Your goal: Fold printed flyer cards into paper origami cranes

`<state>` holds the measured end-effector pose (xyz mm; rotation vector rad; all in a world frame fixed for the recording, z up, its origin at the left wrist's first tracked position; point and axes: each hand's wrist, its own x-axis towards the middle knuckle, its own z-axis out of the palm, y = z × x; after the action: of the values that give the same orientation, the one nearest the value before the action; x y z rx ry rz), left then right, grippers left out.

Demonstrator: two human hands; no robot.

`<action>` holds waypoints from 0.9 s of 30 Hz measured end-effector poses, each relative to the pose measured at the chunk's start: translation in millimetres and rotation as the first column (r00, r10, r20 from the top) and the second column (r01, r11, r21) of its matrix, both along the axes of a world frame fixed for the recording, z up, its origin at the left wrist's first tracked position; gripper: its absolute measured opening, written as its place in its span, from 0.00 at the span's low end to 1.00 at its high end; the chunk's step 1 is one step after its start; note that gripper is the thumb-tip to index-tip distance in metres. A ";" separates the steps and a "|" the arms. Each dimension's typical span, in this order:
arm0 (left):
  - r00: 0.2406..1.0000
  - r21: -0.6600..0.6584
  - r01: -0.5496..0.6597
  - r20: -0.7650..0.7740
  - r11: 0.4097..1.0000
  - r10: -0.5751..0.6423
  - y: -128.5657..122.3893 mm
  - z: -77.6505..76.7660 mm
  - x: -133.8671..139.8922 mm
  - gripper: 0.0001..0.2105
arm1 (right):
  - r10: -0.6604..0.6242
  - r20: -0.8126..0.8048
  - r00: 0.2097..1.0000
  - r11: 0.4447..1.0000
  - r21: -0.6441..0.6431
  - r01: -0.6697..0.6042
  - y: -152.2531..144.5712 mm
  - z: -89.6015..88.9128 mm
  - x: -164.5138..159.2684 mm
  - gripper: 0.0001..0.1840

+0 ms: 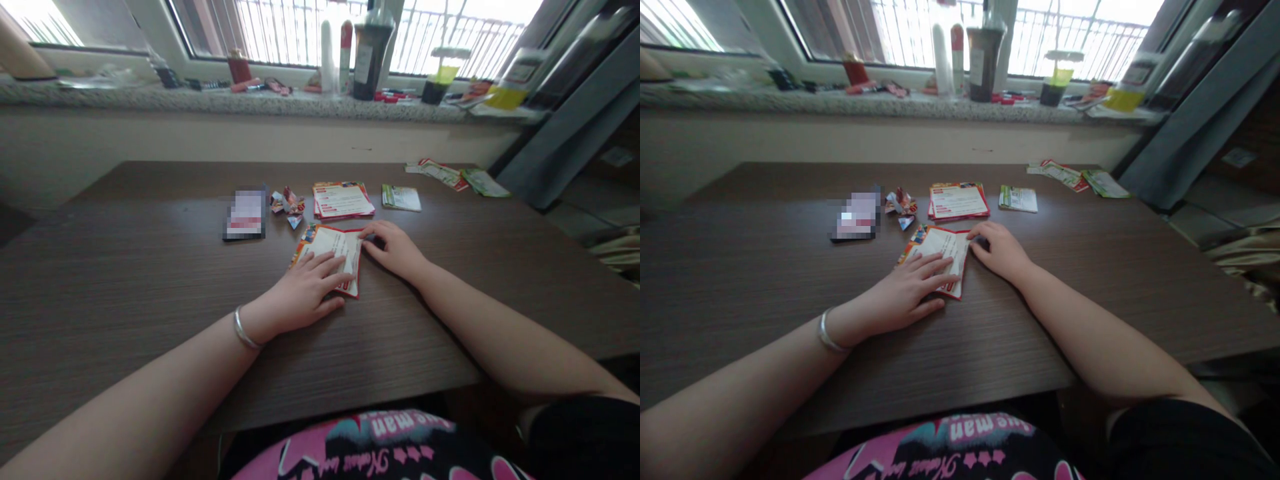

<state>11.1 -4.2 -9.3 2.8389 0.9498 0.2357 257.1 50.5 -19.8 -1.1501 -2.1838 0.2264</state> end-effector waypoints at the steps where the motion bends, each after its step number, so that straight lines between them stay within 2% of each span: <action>1: 1.000 0.005 -0.012 0.006 1.000 0.012 -0.2 -0.4 1.5 0.21 | -0.003 0.005 1.000 1.000 -0.001 0.003 0.5 -0.6 1.0 0.07; 8: 0.987 0.087 -0.138 0.092 0.987 0.130 1.9 -1.9 17.0 0.17 | 0.049 0.035 0.998 0.993 0.109 -0.052 -0.3 1.1 4.9 0.07; 12: 0.983 0.099 -0.177 0.070 0.979 0.170 4.2 3.1 27.1 0.17 | 0.031 0.039 0.999 0.991 0.126 -0.036 -2.0 3.9 6.4 0.09; 17: 0.987 0.143 -0.150 0.086 0.978 0.138 6.3 -0.6 30.5 0.17 | 0.008 0.048 0.999 0.997 0.079 -0.012 -2.6 3.9 6.3 0.10; 22: 0.987 0.093 -0.131 0.101 0.987 0.122 9.6 -6.7 20.0 0.17 | 0.006 0.043 0.999 0.998 0.061 -0.009 -1.3 2.1 4.8 0.11; 27: 0.996 0.023 0.006 0.090 1.000 -0.008 13.1 -0.4 7.0 0.14 | 0.062 0.004 0.998 0.997 0.038 -0.062 -0.5 0.8 4.5 0.11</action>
<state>18.1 9.0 -9.7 2.8251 0.9248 0.3726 261.5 50.0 -18.9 -1.0630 -2.2194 0.2086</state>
